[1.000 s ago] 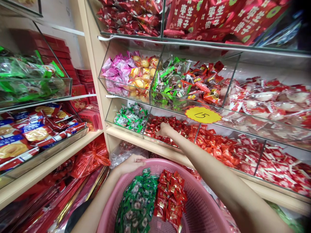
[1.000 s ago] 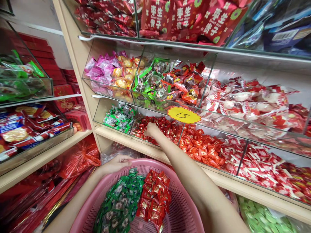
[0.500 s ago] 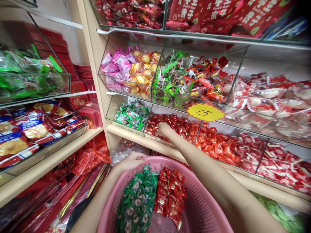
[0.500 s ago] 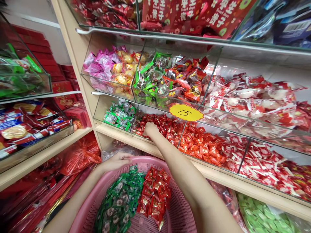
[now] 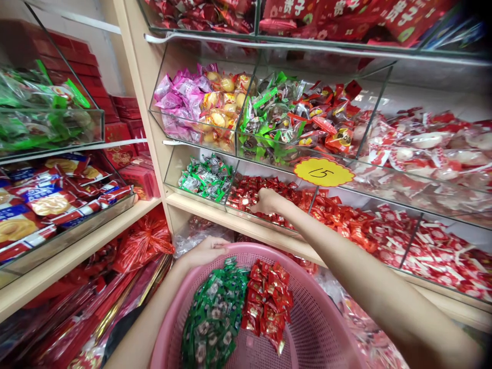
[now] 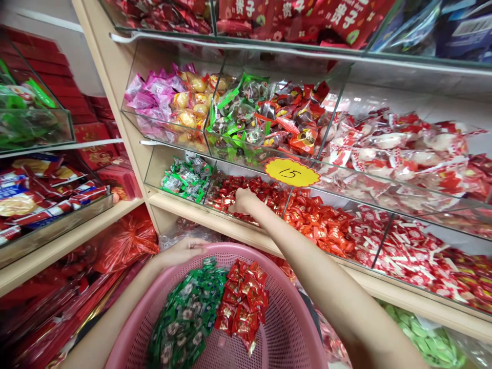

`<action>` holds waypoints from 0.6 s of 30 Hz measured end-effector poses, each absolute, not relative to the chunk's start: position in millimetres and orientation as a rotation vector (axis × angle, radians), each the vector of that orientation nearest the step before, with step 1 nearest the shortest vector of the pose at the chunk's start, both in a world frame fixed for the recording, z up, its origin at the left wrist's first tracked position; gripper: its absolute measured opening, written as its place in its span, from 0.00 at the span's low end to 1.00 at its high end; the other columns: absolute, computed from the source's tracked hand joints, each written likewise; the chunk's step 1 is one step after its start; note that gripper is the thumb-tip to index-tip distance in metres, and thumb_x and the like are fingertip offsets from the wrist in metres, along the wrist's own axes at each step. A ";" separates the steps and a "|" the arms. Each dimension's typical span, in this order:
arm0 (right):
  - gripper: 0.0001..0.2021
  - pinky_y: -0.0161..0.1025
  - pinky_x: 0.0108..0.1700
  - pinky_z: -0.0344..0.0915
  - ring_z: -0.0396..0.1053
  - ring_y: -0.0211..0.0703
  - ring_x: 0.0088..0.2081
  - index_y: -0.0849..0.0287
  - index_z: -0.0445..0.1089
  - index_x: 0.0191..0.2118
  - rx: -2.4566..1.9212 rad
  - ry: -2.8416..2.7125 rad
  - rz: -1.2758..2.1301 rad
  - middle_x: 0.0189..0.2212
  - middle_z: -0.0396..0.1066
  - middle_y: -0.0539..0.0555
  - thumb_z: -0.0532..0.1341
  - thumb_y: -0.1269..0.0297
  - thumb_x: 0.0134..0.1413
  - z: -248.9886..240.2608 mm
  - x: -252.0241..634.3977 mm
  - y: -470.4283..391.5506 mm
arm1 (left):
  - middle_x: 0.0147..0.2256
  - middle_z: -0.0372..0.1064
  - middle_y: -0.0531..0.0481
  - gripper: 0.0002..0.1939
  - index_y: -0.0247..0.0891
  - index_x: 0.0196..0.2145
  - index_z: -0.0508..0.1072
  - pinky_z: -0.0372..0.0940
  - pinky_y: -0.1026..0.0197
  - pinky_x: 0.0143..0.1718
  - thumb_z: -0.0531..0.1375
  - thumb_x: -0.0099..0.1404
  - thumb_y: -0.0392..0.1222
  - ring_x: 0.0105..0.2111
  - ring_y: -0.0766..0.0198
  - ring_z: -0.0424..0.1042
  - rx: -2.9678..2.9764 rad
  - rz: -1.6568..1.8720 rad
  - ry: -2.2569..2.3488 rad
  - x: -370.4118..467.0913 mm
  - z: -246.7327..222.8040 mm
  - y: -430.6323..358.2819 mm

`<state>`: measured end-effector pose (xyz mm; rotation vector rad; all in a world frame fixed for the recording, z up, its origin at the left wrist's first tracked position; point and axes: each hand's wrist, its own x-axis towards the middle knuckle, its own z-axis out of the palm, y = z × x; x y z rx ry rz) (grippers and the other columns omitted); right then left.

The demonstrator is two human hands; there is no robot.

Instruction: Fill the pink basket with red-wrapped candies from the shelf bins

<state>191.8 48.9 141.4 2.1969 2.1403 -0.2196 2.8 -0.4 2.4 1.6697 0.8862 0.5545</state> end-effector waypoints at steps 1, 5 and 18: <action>0.17 0.33 0.25 0.61 0.66 0.41 0.28 0.67 0.70 0.31 2.184 2.174 -0.209 0.28 0.69 0.59 0.62 0.60 0.33 145.4 196.8 43.3 | 0.37 0.71 0.45 0.19 0.30 0.41 0.71 0.61 0.64 0.35 0.57 0.54 0.45 0.35 0.61 0.68 1.670 0.545 0.885 2.8 2.2 -0.4; 0.16 0.33 0.23 0.56 0.63 0.38 0.25 0.67 0.69 0.31 2.148 2.339 -0.202 0.26 0.67 0.57 0.59 0.59 0.36 154.7 220.7 14.9 | 0.37 0.71 0.45 0.20 0.30 0.42 0.70 0.61 0.65 0.33 0.57 0.54 0.46 0.34 0.61 0.69 1.644 0.542 0.882 4.0 3.7 -2.1; 0.04 0.34 0.31 0.56 0.61 0.37 0.28 0.62 0.64 0.24 1.824 2.585 -0.675 0.25 0.65 0.51 0.56 0.66 0.41 77.4 228.0 -109.3 | 0.36 0.72 0.45 0.20 0.31 0.42 0.70 0.62 0.64 0.34 0.58 0.52 0.45 0.32 0.63 0.69 1.556 0.543 0.870 6.9 14.0 -8.0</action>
